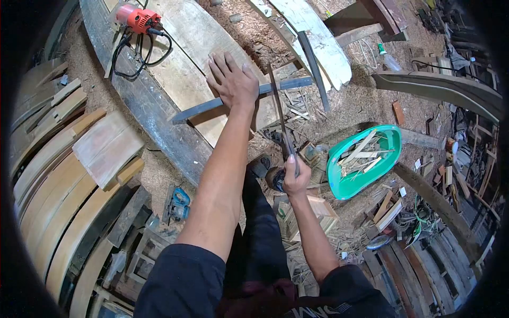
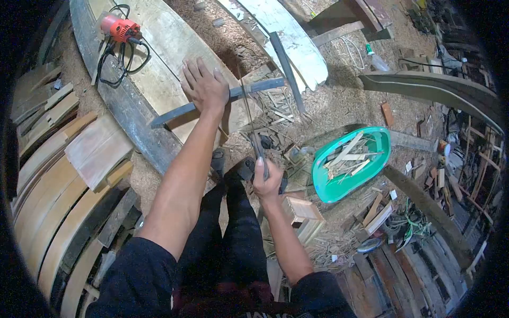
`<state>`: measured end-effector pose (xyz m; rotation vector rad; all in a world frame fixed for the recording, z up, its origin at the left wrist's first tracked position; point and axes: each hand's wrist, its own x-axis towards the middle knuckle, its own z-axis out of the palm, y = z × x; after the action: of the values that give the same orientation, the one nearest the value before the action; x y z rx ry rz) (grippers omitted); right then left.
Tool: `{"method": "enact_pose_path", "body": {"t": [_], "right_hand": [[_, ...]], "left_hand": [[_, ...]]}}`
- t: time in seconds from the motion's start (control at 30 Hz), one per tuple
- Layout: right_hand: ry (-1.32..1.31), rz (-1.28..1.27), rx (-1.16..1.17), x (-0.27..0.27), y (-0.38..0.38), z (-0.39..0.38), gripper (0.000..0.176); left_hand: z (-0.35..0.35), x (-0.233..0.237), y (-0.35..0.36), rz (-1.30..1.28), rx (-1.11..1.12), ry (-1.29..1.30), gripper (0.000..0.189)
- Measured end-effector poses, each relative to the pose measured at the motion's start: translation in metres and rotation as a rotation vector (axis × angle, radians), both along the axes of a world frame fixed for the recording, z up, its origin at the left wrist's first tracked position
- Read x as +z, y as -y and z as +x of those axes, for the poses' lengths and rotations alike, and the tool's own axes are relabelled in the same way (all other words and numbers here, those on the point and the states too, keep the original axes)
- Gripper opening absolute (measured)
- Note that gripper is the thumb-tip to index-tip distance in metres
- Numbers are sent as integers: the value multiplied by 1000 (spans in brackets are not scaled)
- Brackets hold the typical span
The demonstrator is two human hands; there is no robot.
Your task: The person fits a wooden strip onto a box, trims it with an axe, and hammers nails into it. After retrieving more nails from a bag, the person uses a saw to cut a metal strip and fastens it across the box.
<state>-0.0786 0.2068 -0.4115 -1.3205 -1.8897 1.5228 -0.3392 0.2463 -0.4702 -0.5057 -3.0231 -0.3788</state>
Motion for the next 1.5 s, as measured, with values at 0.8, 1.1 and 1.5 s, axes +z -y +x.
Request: {"method": "enact_pose_path", "body": {"t": [0.8,1.1,1.5], "right_hand": [[9,-55,-2,10,5,9,39],[14,-2,83,9,-9,-6,41],[38,-15,117,-4,-14,2,30]], "left_hand": [[-5,4,-4,-28,28,22,63],[-1,4,-1,-45,21,43,65],[-2,8,0,-30,16,42,66]]}}
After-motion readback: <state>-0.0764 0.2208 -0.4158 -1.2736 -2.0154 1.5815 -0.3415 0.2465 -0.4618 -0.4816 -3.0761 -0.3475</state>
